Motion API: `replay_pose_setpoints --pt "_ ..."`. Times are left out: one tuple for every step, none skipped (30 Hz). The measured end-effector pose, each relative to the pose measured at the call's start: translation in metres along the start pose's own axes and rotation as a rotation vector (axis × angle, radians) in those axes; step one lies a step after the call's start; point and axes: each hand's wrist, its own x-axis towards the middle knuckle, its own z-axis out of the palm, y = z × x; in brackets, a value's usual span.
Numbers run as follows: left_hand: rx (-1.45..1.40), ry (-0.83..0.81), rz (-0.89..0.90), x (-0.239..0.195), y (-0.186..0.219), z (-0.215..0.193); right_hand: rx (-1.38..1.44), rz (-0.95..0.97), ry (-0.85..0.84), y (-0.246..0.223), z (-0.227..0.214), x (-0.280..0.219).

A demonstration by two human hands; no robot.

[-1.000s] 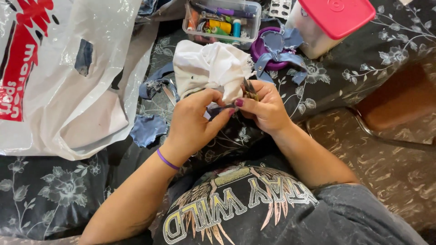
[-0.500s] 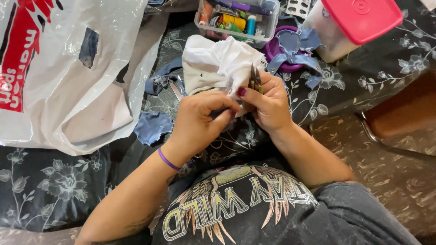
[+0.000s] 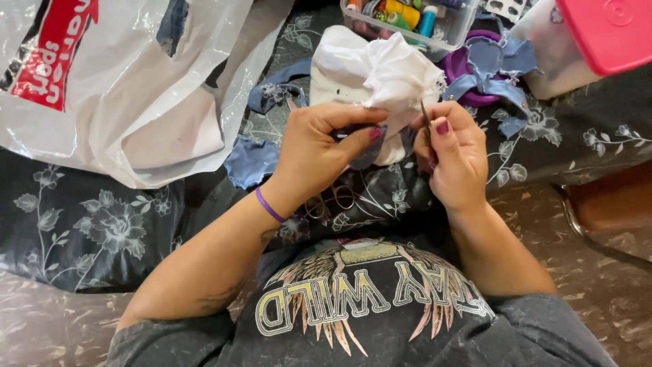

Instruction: Trimming small pieces of blue fabric with scissors and arranging them on a white cloth.

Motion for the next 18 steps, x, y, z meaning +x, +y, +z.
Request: replay_pose_setpoints --pt "0.0 0.004 -0.006 -0.001 0.001 0.0 0.001 0.006 -0.003 -0.01 -0.001 -0.003" --pt "0.02 0.004 0.008 -0.001 0.002 0.0 -0.184 -0.034 -0.039 -0.02 -0.001 -0.006" --pt "0.039 0.004 0.021 -0.001 0.004 0.001 -0.37 -0.074 -0.076 -0.03 -0.002 -0.008" --pt "0.041 0.006 0.018 -0.001 0.005 0.001 -0.368 -0.072 -0.078 -0.033 -0.002 -0.011" --pt "0.063 0.008 0.036 -0.001 0.006 0.001 -0.457 -0.092 -0.102 -0.036 -0.003 -0.014" --pt "0.086 0.008 0.055 -0.001 0.007 0.001 -0.546 -0.113 -0.124 -0.039 -0.003 -0.017" --pt "0.087 0.008 0.052 -0.002 0.006 0.001 -0.544 -0.111 -0.124 -0.044 -0.002 -0.017" --pt "0.125 -0.001 0.093 -0.003 0.005 0.001 -0.625 -0.144 -0.133 -0.049 0.0 -0.018" --pt "0.162 -0.011 0.135 -0.003 0.004 0.001 -0.705 -0.177 -0.142 -0.054 0.001 -0.018" --pt "0.162 -0.012 0.134 -0.004 0.004 0.002 -0.705 -0.175 -0.141 -0.055 0.002 -0.018" --pt "0.174 -0.015 0.16 -0.004 0.004 0.002 -0.743 -0.182 -0.147 -0.057 0.003 -0.018" --pt "0.187 -0.018 0.186 -0.005 0.004 0.002 -0.781 -0.189 -0.153 -0.058 0.004 -0.018" --pt "0.186 -0.019 0.184 -0.006 0.004 0.003 -0.781 -0.187 -0.153 -0.059 0.004 -0.019" --pt "0.197 -0.017 0.209 -0.006 0.003 0.003 -0.811 -0.204 -0.15 -0.06 0.005 -0.02" --pt "0.207 -0.016 0.234 -0.007 0.002 0.004 -0.841 -0.221 -0.148 -0.061 0.005 -0.021" --pt "0.208 -0.016 0.232 -0.007 0.002 0.004 -0.84 -0.219 -0.148 -0.062 0.006 -0.02" --pt "0.212 -0.018 0.25 -0.008 0.002 0.005 -0.859 -0.233 -0.143 -0.064 0.007 -0.02" --pt "0.216 -0.018 0.268 -0.008 0.001 0.005 -0.879 -0.248 -0.139 -0.065 0.008 -0.02"
